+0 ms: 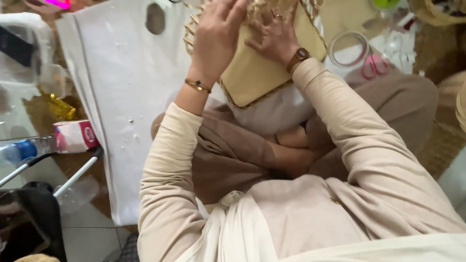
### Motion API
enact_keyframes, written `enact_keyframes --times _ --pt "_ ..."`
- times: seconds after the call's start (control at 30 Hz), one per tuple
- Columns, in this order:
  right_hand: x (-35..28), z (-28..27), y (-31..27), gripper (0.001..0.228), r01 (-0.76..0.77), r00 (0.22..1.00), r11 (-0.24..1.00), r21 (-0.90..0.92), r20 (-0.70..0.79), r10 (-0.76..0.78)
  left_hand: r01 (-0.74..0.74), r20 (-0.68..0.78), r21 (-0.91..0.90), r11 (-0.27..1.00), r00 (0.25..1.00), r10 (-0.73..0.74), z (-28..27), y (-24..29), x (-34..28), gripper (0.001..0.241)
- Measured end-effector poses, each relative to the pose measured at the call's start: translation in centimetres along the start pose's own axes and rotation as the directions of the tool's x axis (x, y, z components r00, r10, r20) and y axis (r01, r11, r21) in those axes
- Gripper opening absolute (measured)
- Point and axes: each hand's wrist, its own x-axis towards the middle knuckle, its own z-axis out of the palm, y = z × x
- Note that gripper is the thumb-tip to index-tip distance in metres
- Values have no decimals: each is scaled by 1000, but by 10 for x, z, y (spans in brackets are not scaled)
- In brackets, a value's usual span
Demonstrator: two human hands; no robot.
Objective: The person wraps a block of floral foam in paper, secures it with tape, and then fits it into a woven basket to prepare for a floral arrangement.
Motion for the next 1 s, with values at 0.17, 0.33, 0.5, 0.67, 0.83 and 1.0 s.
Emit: enact_keyframes --times 0.17,0.33,0.5,0.67,0.83,1.0 --pt "18 8 -11 62 10 995 996 -83 -95 -18 -35 139 -4 999 990 35 2 -21 -5 51" --pt "4 9 -26 54 -33 991 999 -43 -132 27 -81 33 80 993 996 79 3 -11 -5 26" --pt "-12 4 -73 100 -66 997 995 -73 -54 62 -108 64 113 988 993 101 13 -16 -8 55" --pt "-51 -11 -150 54 16 1000 1000 -3 -7 -16 -118 -42 80 990 992 121 -2 -1 -3 29" --pt "-55 37 -77 71 81 994 994 -67 -63 -85 -130 21 100 986 992 128 -2 -11 -9 38" --pt "-77 -24 -9 69 -73 984 996 43 -158 79 -97 -6 119 988 995 98 10 -14 -13 35"
